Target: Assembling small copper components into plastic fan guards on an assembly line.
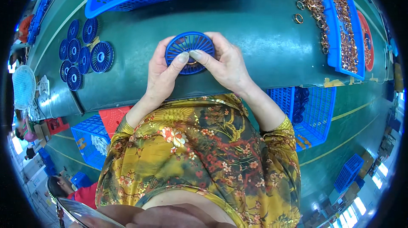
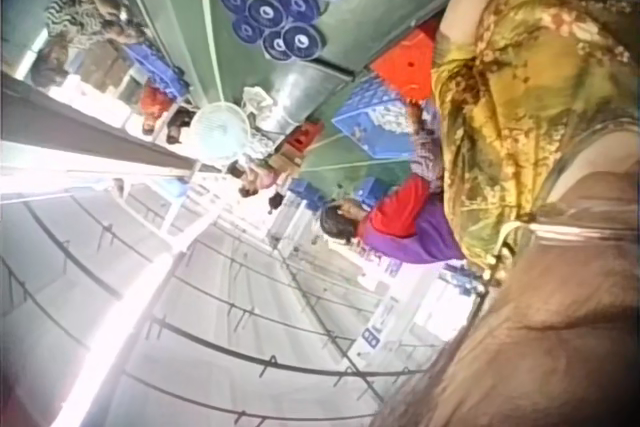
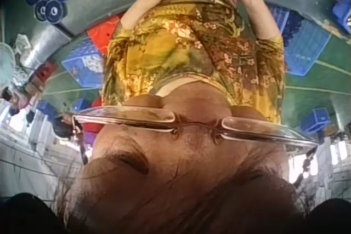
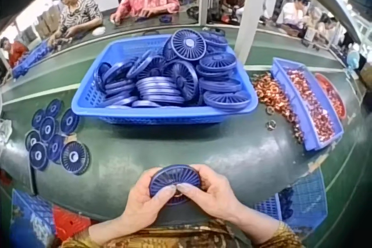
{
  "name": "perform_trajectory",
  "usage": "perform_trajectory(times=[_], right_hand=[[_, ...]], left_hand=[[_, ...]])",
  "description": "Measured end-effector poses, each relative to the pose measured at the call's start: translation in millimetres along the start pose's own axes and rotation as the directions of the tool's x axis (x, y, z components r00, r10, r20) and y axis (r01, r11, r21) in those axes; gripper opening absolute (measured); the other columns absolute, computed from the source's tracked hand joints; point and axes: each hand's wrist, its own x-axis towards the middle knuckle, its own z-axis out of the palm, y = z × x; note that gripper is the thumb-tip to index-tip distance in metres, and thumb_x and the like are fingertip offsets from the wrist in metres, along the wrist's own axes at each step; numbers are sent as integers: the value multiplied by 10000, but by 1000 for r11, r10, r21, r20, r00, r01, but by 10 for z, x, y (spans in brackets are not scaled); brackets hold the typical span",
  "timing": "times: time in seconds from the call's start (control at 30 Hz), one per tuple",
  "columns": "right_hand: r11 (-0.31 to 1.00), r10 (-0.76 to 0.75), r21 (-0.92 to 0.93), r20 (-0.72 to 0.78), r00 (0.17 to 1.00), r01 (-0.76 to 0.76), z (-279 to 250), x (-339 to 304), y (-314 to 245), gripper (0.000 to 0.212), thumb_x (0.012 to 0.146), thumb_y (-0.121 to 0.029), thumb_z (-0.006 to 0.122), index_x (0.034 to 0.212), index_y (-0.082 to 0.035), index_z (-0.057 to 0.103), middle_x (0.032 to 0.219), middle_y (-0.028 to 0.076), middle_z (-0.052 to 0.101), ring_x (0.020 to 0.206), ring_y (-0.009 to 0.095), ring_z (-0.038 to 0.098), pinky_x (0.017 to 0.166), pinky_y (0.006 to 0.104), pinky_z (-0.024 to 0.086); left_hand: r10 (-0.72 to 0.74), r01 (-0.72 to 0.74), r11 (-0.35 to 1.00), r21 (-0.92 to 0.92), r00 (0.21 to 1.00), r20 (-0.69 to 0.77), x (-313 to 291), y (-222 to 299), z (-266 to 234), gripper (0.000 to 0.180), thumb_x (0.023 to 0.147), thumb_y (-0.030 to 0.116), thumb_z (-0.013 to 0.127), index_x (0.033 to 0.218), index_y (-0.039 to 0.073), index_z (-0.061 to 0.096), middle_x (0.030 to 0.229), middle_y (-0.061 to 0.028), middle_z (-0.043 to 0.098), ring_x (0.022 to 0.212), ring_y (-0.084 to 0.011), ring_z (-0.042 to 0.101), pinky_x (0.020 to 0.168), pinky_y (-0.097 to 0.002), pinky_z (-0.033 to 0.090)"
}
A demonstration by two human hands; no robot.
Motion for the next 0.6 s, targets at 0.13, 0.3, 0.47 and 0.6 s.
perform_trajectory(times=[0.13,0.3,0.47,0.6], right_hand=[[542,-577,-736,26,817,406,-27,36,-28,348,762,-148,769,1043,-37,596,1001,86,618,943,248,605,796,350,509],[257,-630,-741,358,689,620,-33,21,-28,241,697,-148,769,880,-111,617,903,30,583,861,237,560,799,393,424],[230,-680,-734,349,645,639,-32,8,-87,226,691,-141,773,821,-101,592,831,34,585,781,239,569,746,384,434],[333,-718,-709,237,655,621,-15,-32,15,241,693,-170,787,804,-105,584,785,29,590,725,231,569,692,360,431]], left_hand=[[-133,123,980,-156,990,-52,9,-38,-29,340,976,202,543,1242,3,474,1101,-66,599,996,-105,563,896,-266,469],[-98,95,995,-38,993,-72,-5,-29,-42,331,1000,258,496,1202,-5,494,1044,-61,597,950,-96,545,854,-250,459],[-109,112,993,23,989,-97,-33,21,-45,336,1001,277,491,1181,-7,505,1020,-61,595,927,-95,538,831,-250,453],[-108,111,993,26,990,-92,-47,54,-41,332,1004,277,478,1173,-7,510,1015,-60,593,925,-97,536,826,-255,452]])
